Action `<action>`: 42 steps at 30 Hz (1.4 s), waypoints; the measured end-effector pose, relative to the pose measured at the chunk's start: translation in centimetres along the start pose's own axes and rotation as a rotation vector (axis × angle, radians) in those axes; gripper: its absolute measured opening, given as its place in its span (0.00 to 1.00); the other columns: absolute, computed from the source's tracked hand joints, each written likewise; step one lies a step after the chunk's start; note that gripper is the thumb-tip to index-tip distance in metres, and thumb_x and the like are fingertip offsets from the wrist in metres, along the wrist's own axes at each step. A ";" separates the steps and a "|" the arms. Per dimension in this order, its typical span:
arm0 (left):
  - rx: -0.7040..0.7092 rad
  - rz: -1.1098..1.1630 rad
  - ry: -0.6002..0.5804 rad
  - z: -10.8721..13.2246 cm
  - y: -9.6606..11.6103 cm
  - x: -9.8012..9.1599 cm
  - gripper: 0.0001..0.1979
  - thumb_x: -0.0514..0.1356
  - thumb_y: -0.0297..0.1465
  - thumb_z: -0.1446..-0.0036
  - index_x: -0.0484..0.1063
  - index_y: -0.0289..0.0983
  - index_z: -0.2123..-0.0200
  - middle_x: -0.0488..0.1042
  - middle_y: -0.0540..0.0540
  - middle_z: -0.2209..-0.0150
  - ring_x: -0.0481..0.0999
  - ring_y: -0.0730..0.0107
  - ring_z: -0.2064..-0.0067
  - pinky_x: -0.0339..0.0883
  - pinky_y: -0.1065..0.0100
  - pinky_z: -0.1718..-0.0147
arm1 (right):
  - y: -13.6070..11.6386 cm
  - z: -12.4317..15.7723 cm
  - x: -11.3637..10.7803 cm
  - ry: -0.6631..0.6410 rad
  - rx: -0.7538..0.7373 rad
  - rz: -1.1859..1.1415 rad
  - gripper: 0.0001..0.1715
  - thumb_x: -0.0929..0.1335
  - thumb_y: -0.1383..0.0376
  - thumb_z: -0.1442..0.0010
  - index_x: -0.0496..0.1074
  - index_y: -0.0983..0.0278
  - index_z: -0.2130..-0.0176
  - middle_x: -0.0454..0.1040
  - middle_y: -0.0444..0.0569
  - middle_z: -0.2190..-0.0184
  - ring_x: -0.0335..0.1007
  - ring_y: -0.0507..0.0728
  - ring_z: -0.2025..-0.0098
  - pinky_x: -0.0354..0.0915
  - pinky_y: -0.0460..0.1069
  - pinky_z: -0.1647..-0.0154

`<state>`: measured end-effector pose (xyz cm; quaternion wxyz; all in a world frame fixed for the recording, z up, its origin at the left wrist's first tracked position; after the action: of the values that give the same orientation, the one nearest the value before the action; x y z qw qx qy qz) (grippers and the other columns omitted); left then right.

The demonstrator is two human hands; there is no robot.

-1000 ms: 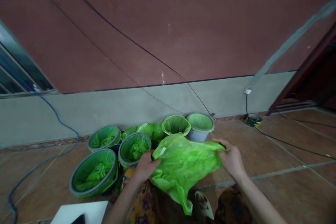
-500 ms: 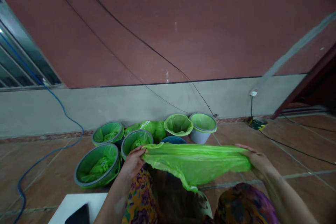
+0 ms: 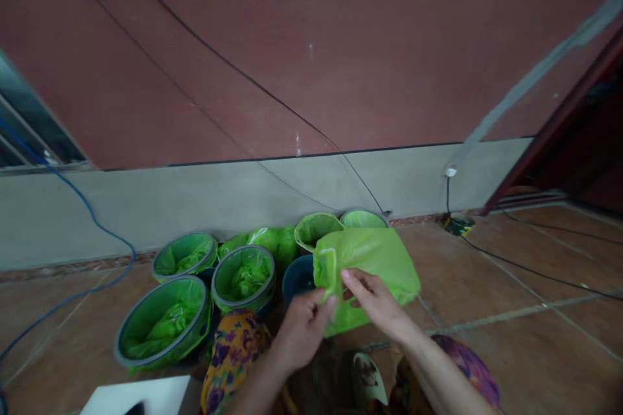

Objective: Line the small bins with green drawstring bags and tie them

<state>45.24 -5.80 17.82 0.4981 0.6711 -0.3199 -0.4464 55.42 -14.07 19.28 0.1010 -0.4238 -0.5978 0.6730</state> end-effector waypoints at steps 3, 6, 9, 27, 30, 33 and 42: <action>0.188 -0.350 -0.166 1.0 1.9 5.6 0.14 0.51 0.34 0.36 0.75 0.38 0.65 0.79 0.44 0.67 0.75 0.64 0.65 0.65 0.67 0.65 | -0.3 -0.1 -0.2 0.013 0.048 0.218 0.26 0.67 0.47 0.43 0.74 0.66 0.58 0.80 0.53 0.65 0.77 0.61 0.60 0.70 0.53 0.59; 0.235 -0.423 -0.196 1.4 1.2 8.9 0.12 0.52 0.32 0.37 0.75 0.39 0.60 0.80 0.41 0.62 0.77 0.59 0.61 0.67 0.64 0.61 | 0.6 0.4 -1.4 0.048 0.048 0.416 0.20 0.69 0.61 0.44 0.73 0.67 0.53 0.81 0.56 0.61 0.77 0.63 0.57 0.69 0.54 0.54; 0.166 -0.311 -0.236 1.4 -0.6 10.8 0.10 0.55 0.32 0.39 0.73 0.40 0.57 0.79 0.41 0.59 0.77 0.60 0.58 0.67 0.63 0.58 | 0.5 1.6 -3.1 0.115 -0.024 0.527 0.19 0.62 0.66 0.40 0.74 0.67 0.52 0.81 0.56 0.62 0.78 0.63 0.59 0.70 0.54 0.56; 0.293 -0.180 0.255 -6.6 6.9 8.0 0.10 0.59 0.26 0.46 0.71 0.38 0.59 0.75 0.43 0.59 0.73 0.60 0.54 0.66 0.62 0.55 | -7.3 4.1 -10.5 0.037 -0.272 0.474 0.20 0.61 0.58 0.33 0.76 0.59 0.50 0.82 0.49 0.58 0.78 0.57 0.60 0.71 0.49 0.59; 0.314 -0.269 0.265 -8.3 6.8 6.9 0.07 0.59 0.23 0.49 0.72 0.39 0.67 0.75 0.46 0.64 0.74 0.63 0.59 0.65 0.67 0.60 | -6.9 4.4 -11.4 0.032 -0.236 0.462 0.18 0.64 0.58 0.36 0.76 0.58 0.51 0.82 0.48 0.57 0.78 0.59 0.58 0.72 0.51 0.55; 0.215 -0.278 0.324 -9.2 4.5 4.1 0.09 0.56 0.23 0.46 0.72 0.40 0.64 0.77 0.47 0.65 0.76 0.66 0.61 0.63 0.70 0.63 | -5.3 4.8 -13.5 0.083 -0.209 0.565 0.18 0.66 0.62 0.39 0.76 0.58 0.51 0.81 0.49 0.55 0.78 0.60 0.55 0.72 0.53 0.52; -0.133 -0.656 0.436 -8.3 -2.3 -5.0 0.17 0.55 0.24 0.46 0.74 0.39 0.54 0.82 0.43 0.62 0.80 0.59 0.59 0.64 0.68 0.62 | 0.2 6.4 -21.2 0.480 -0.188 1.127 0.30 0.60 0.77 0.52 0.76 0.61 0.52 0.76 0.52 0.50 0.73 0.64 0.50 0.73 0.55 0.56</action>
<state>50.80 2.44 17.92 0.4278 0.7828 0.0543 -0.4486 64.22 -32.30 28.18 -0.1761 -0.8211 -0.2992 0.4531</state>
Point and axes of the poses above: each hand's wrist, its own z-axis away from the middle knuckle, its own x-axis out of the palm, y = z × x, the point moved 10 cm from there along -z, towards the middle knuckle
